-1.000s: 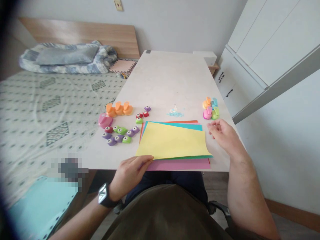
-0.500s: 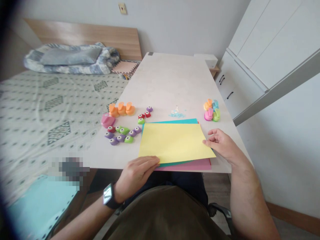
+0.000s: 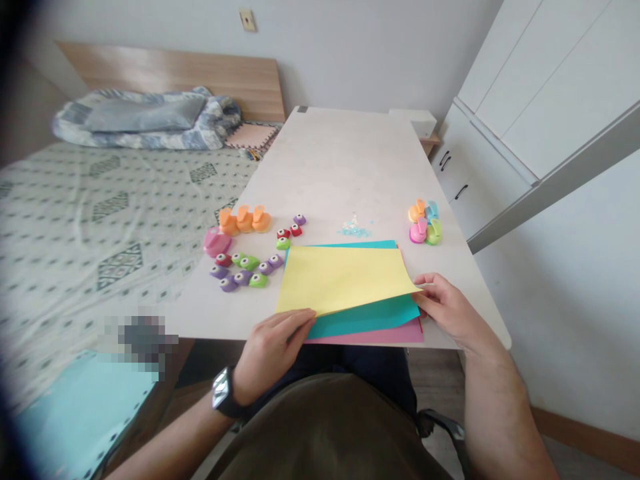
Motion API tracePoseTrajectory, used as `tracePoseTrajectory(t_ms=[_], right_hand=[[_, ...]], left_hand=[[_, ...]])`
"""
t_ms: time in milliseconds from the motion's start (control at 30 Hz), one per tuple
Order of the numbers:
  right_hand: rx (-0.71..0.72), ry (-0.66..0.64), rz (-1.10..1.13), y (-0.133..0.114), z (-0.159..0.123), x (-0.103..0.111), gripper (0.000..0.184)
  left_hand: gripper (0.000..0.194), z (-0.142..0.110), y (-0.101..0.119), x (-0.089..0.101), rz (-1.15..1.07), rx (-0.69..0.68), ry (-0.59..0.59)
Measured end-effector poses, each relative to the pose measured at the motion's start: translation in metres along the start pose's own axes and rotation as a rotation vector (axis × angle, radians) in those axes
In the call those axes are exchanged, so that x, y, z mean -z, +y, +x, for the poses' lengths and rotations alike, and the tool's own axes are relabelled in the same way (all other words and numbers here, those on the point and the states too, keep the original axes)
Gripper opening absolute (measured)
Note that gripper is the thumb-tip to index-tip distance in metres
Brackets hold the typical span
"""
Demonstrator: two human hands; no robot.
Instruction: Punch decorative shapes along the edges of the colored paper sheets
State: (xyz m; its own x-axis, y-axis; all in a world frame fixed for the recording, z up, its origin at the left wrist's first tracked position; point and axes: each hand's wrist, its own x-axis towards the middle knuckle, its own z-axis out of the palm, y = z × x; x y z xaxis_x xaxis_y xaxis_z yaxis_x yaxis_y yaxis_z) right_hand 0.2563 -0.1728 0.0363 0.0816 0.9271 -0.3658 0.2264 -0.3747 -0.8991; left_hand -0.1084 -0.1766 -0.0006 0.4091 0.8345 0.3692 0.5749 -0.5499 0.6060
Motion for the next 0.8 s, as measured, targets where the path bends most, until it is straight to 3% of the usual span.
tracePoseTrajectory(t_ms=[333,533,600,700,800], right_hand=[[-0.013,-0.067,-0.075,0.011,-0.014,0.001,0.057],[-0.008,-0.163,-0.247,0.012,-0.016,0.006,0.030],[0.024,-0.140,-0.299,0.009,-0.012,0.007,0.028],[0.072,0.003,-0.314,0.008,-0.006,0.008,0.032],[-0.001,0.124,-0.168,0.009,-0.002,0.006,0.043]], left_hand=[[0.021,0.002,0.000,0.001,0.019,-0.039,0.034],[0.021,0.002,-0.001,0.001,0.018,-0.059,-0.024],[0.022,0.002,-0.001,0.002,0.011,-0.066,-0.035],[0.022,0.003,-0.002,0.003,0.003,-0.093,-0.053],[0.022,0.003,-0.003,0.005,0.009,-0.138,-0.071]])
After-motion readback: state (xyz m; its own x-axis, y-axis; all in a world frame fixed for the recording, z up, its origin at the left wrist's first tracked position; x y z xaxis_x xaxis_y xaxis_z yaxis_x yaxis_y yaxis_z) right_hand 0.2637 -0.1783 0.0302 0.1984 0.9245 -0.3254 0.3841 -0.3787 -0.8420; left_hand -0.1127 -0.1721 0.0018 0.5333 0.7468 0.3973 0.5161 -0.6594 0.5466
